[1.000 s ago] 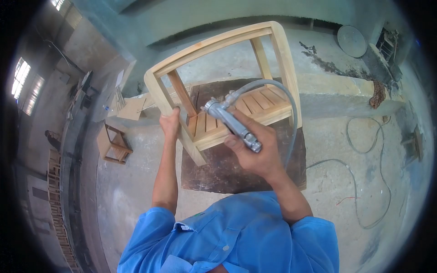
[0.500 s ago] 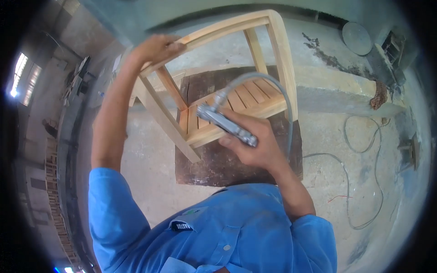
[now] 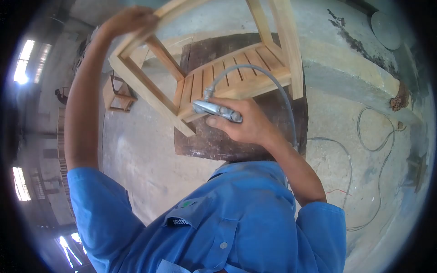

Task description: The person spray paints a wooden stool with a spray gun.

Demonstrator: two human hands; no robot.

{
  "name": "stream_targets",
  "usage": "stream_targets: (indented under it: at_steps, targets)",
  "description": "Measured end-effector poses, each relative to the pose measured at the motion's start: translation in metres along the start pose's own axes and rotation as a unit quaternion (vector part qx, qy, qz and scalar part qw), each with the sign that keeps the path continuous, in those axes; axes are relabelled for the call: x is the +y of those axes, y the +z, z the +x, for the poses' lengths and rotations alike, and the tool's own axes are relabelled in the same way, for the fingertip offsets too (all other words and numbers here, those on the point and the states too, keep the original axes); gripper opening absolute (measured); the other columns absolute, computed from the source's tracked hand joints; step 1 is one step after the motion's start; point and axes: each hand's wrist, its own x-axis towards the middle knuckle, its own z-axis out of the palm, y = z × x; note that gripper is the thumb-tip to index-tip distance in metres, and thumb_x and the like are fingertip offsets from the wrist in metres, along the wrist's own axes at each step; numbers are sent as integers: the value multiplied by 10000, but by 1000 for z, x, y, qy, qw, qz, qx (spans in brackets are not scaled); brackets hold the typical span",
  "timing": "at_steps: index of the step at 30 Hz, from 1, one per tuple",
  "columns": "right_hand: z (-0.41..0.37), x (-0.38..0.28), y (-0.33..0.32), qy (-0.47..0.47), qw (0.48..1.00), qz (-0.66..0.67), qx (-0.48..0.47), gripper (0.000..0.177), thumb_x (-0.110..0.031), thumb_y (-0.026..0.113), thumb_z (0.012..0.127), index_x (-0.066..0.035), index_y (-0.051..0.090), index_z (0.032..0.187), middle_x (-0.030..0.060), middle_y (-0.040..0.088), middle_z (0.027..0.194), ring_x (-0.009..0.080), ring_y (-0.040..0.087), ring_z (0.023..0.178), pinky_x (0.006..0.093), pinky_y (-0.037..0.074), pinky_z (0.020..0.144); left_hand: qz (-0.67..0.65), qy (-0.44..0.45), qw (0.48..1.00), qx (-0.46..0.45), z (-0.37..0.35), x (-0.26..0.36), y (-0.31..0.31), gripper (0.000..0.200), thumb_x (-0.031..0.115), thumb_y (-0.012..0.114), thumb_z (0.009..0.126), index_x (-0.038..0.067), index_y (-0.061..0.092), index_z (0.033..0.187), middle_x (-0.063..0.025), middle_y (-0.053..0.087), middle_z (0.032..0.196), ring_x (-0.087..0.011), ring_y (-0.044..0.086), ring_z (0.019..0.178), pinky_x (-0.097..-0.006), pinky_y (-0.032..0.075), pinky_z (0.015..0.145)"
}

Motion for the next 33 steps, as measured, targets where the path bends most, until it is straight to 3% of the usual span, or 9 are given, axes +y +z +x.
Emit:
stream_targets:
  at_steps: [3,4,7,9,12,16,19,25,33]
  targets:
    - [-28,8,-9,49,998,-34,-36,474,-213,773,820,33,658,1208,198,713,853,207,697,716,299,520,666,52,-33,998,-25,-3,15,-14,508,435,627,898,69,653,1249,-209,685,1173,-370,650,1100,-443,498,962]
    - [-33,10,-10,54,996,-48,-43,477,-221,774,819,34,659,1205,207,716,865,218,707,730,304,525,675,71,-74,993,-55,-6,27,-21,542,527,542,951,106,665,1270,-166,659,1263,-359,596,1204,-434,446,1030]
    - [-33,-12,-13,52,998,-26,-29,507,-215,796,804,32,651,1222,212,723,928,233,724,778,325,536,686,115,-49,991,-51,13,1,-12,596,558,529,941,76,657,1268,-185,648,1272,-375,586,1210,-452,431,1042]
    - [-23,-31,-11,-35,999,-13,2,543,-209,817,784,27,641,1241,203,725,938,232,721,770,326,536,671,151,0,986,-64,22,-9,-11,640,574,494,941,50,643,1278,-202,616,1315,-387,553,1246,-464,400,1068]
    - [-2,-69,-5,-172,984,-16,40,585,-196,839,763,22,627,1262,189,724,943,227,715,755,318,534,650,213,-43,961,-172,30,14,-26,658,567,469,943,34,627,1293,-217,576,1363,-396,518,1279,-464,380,1086]
    - [25,-88,5,-291,952,-43,84,586,-213,847,761,28,627,1249,189,718,916,220,708,728,307,532,614,202,30,970,-134,35,-11,-11,678,580,444,946,33,612,1308,-218,544,1399,-402,488,1305,-453,364,1097]
    - [24,-75,10,-293,951,-49,85,568,-245,842,767,42,644,1216,207,721,939,247,716,732,317,542,614,173,-85,971,-141,24,11,-17,700,602,428,951,41,593,1337,-206,516,1434,-390,456,1342,-442,342,1121]
    - [-19,-44,15,-192,978,-64,50,548,-212,831,764,47,651,1212,219,723,994,285,731,783,338,562,678,146,-81,981,-102,18,3,-12,654,579,478,948,94,574,1376,-169,494,1471,-362,425,1379,-427,305,1155]
    - [-76,-15,19,5,999,-46,-18,515,-240,810,788,20,668,1209,229,714,1044,325,733,882,358,562,765,66,-72,994,-55,30,-25,-4,507,476,548,943,117,662,1283,-158,625,1330,-342,569,1245,-428,415,1064]
